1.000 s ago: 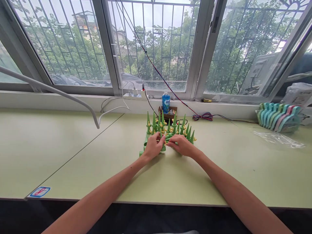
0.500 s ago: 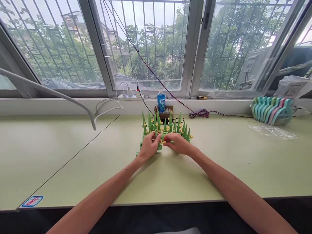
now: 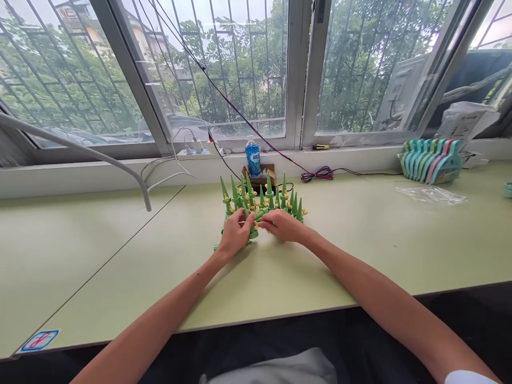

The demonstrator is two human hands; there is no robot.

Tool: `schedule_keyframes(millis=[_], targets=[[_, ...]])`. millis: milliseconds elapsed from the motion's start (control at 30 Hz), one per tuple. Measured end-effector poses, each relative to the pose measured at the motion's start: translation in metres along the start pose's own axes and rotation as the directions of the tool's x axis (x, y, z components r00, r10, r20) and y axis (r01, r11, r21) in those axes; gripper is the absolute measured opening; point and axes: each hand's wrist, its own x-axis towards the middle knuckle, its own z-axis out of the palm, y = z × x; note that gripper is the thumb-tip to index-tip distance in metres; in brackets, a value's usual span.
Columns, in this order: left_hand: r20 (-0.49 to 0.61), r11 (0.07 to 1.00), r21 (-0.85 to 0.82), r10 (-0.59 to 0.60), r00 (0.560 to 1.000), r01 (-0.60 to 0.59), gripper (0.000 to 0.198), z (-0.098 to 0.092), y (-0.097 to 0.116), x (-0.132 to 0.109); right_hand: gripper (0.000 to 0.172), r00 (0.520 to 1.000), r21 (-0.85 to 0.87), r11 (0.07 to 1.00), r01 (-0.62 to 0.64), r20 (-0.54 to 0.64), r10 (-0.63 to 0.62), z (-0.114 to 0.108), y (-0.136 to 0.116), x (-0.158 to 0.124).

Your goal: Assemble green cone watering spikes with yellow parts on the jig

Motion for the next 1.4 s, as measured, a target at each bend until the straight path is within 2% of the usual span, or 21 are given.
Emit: schedule_keyframes(millis=[100,233,433,567,833,900,1033,1167,1267,1400], targets=[[0.002,1.000,-0.004,-0.006,1.000,0.006,0.032,-0.0001,0.0008,-0.0004,0.027,1.000,0.004,1.000,-0.005,-0.011,0.005,-0.0006,-0.0003,-0.0014],[-0.010,1.000,0.019,0.000,1.000,0.001,0.031,-0.0005,0.0021,0.0000,0.012,1.000,0.053,0.999,0.000,-0.026,0.002,-0.0013,-0.0017,-0.0032],[-0.022,0.999,0.053,0.008,1.000,-0.007,0.031,-0.0001,0.0004,0.0016,0.003,1.000,0.085,0.996,0.005,-0.025,-0.003,-0.0009,-0.0017,-0.0035],[-0.030,0.999,0.034,0.027,0.999,-0.026,0.030,0.0009,-0.0008,0.0010,0.010,1.000,0.070,0.997,0.008,-0.019,-0.007,0.0001,-0.0019,-0.0039],[-0.023,0.999,0.000,0.046,0.999,-0.046,0.032,0.0023,-0.0027,0.0000,0.033,1.000,0.013,1.000,-0.018,0.021,0.017,-0.0001,-0.0030,-0.0043],[-0.028,0.999,0.004,0.044,0.999,-0.044,0.032,0.0026,-0.0043,0.0005,0.031,1.000,0.005,1.000,-0.017,0.018,0.017,-0.0004,-0.0028,-0.0051],[-0.056,0.999,0.020,0.042,0.998,-0.041,0.031,0.0029,-0.0055,0.0011,0.012,1.000,0.056,0.998,-0.026,0.000,0.026,-0.0001,-0.0031,-0.0069],[-0.053,0.999,0.014,0.034,0.998,-0.034,0.029,0.0029,-0.0026,0.0004,0.005,0.999,0.087,0.996,-0.031,-0.014,0.033,0.0015,-0.0035,-0.0074],[-0.039,1.000,0.001,0.029,0.999,-0.029,0.029,0.0028,-0.0002,-0.0008,0.006,0.999,0.072,0.997,-0.019,-0.025,0.021,0.0035,-0.0030,-0.0070],[-0.031,1.000,-0.020,0.018,0.999,-0.018,0.030,0.0028,0.0016,-0.0020,0.018,0.999,0.049,0.999,-0.017,-0.029,0.018,0.0057,-0.0024,-0.0064]])
